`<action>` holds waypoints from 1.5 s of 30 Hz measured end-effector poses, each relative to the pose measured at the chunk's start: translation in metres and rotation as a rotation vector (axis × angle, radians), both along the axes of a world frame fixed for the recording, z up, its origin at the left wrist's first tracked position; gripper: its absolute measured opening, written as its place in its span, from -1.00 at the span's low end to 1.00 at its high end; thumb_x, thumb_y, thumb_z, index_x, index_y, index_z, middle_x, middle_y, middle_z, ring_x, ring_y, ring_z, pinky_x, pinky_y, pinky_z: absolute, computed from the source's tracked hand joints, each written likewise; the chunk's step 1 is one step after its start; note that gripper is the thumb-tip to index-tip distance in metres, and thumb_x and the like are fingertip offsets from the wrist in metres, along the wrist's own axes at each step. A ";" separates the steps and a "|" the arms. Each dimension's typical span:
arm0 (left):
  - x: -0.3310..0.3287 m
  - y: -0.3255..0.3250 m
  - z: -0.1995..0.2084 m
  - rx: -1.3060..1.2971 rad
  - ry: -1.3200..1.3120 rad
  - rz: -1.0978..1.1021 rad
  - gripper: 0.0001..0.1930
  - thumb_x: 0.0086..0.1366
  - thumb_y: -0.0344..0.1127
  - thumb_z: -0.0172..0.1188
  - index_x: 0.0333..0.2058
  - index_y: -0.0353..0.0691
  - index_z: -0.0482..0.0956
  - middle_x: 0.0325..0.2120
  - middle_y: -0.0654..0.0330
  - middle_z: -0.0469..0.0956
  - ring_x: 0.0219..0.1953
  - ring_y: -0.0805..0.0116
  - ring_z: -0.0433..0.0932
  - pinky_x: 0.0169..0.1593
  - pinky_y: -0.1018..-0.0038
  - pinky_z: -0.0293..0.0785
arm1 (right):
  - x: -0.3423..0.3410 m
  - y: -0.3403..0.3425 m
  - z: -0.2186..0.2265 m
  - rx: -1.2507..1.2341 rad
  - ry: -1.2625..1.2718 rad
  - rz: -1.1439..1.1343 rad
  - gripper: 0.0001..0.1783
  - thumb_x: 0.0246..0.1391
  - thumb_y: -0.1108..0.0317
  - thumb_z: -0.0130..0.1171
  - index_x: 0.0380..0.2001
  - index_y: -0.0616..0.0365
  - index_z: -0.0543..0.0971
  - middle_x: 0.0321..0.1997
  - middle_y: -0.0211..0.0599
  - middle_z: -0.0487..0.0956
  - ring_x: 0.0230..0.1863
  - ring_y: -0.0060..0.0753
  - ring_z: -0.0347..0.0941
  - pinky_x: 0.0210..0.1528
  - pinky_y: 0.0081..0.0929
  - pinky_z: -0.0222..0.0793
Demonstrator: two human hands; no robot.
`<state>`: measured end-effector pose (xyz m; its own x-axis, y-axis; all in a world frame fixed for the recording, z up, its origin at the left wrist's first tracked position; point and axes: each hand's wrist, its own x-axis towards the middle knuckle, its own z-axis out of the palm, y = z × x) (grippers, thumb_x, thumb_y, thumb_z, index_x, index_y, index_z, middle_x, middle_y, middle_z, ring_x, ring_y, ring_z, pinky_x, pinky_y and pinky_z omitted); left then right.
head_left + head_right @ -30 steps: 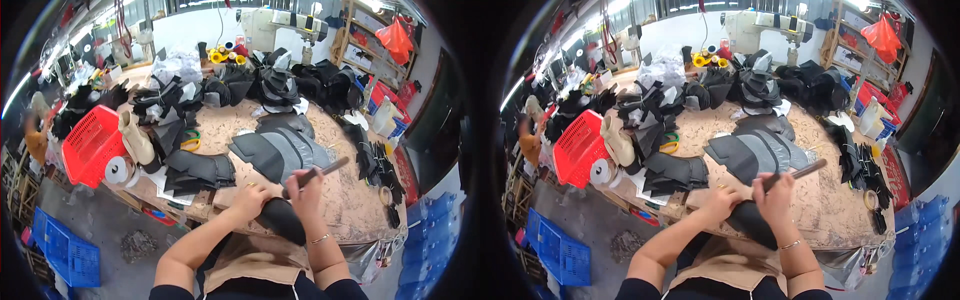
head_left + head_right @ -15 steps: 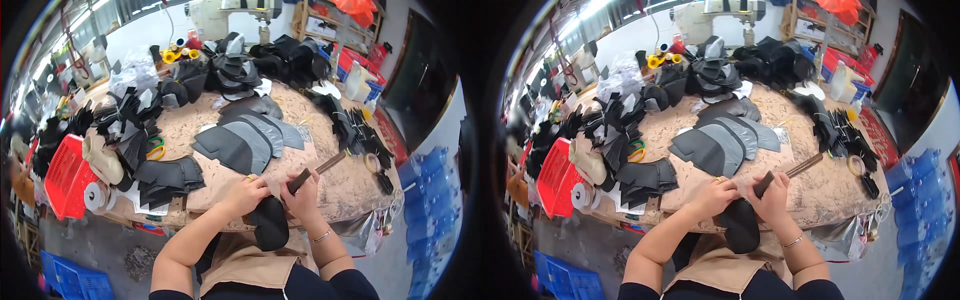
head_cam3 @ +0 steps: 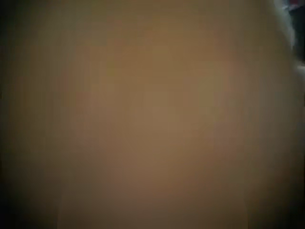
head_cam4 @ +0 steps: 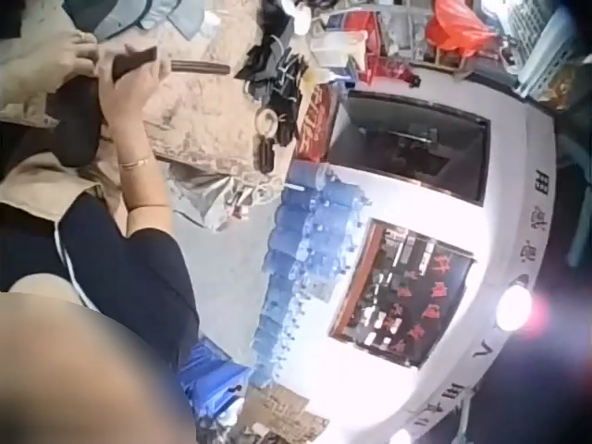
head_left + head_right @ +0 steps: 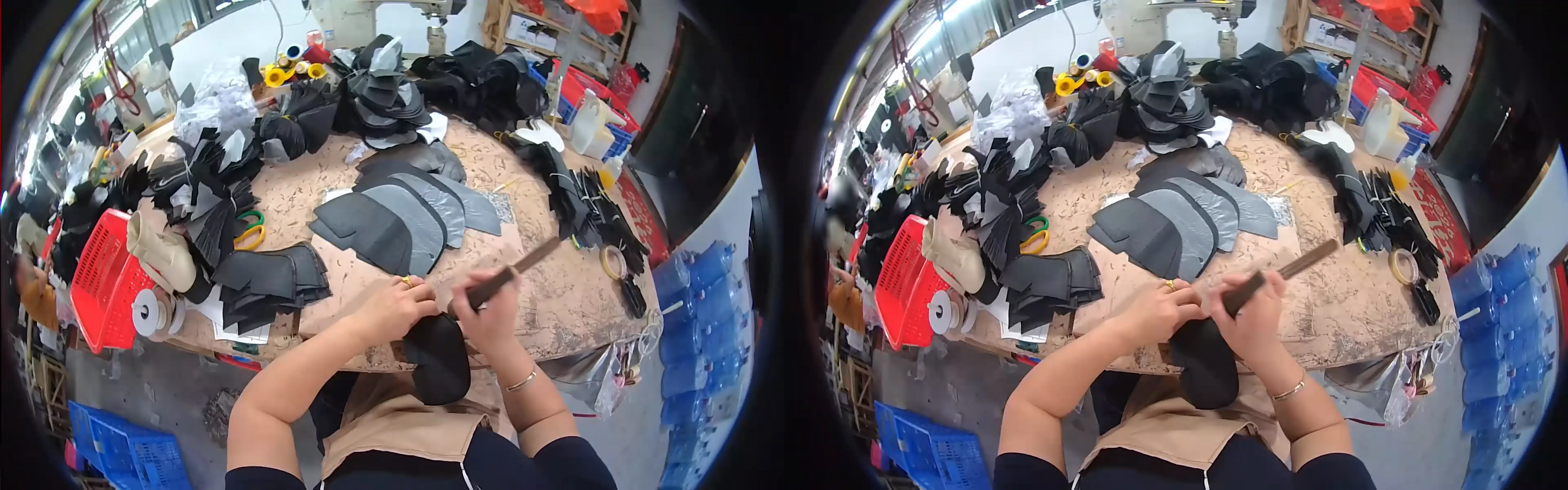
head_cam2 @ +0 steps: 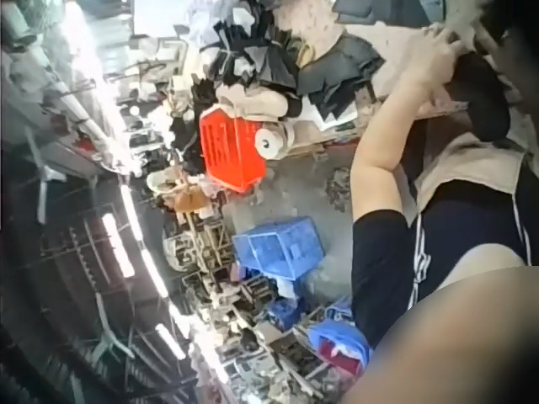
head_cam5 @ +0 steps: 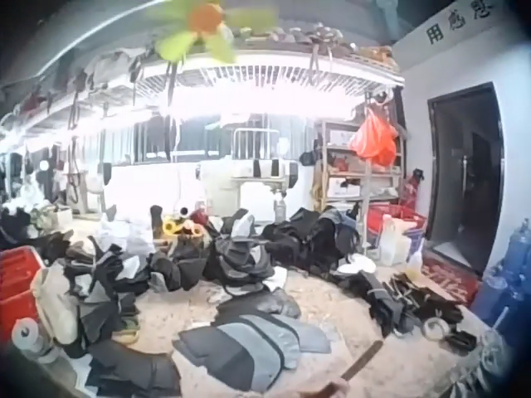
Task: Hammering and shaping shoe components on a workshop table.
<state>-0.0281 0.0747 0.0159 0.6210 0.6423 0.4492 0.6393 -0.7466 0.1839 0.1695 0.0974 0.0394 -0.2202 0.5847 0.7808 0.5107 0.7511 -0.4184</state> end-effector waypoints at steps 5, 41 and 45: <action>-0.002 0.000 -0.009 -0.088 -0.037 0.035 -0.78 0.04 -0.40 0.21 -0.28 -0.04 0.58 -0.27 0.26 0.50 -0.10 0.20 0.49 -0.03 0.33 0.41 | -0.010 0.003 -0.016 0.031 -0.058 -0.038 -0.75 -0.10 0.36 0.33 -0.33 0.09 0.50 -0.51 -0.48 0.56 -0.41 -0.28 0.44 -0.07 -0.29 0.17; -0.021 -0.021 -0.012 -0.122 -0.027 0.126 -0.63 -0.06 -0.44 0.23 -0.17 -0.12 0.57 -0.25 0.18 0.46 -0.12 0.13 0.48 -0.11 0.36 0.49 | -0.024 0.005 -0.004 -0.078 -0.133 -0.048 -0.77 -0.10 0.33 0.35 -0.38 0.12 0.53 -0.46 -0.37 0.57 -0.29 -0.25 0.47 -0.06 -0.30 0.24; -0.023 -0.021 -0.013 0.020 -0.119 0.042 -0.68 -0.04 -0.42 0.25 -0.22 -0.13 0.58 -0.31 0.19 0.44 -0.20 0.17 0.51 -0.17 0.34 0.49 | -0.024 0.003 0.003 -0.057 -0.107 -0.012 -0.74 -0.10 0.34 0.34 -0.33 0.14 0.52 -0.46 -0.35 0.57 -0.28 -0.23 0.47 0.02 -0.27 0.19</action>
<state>-0.0508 0.0538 0.0026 0.5352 0.6570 0.5310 0.6447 -0.7238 0.2458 0.1455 0.1006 0.0426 -0.2931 0.6307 0.7186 0.5639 0.7210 -0.4028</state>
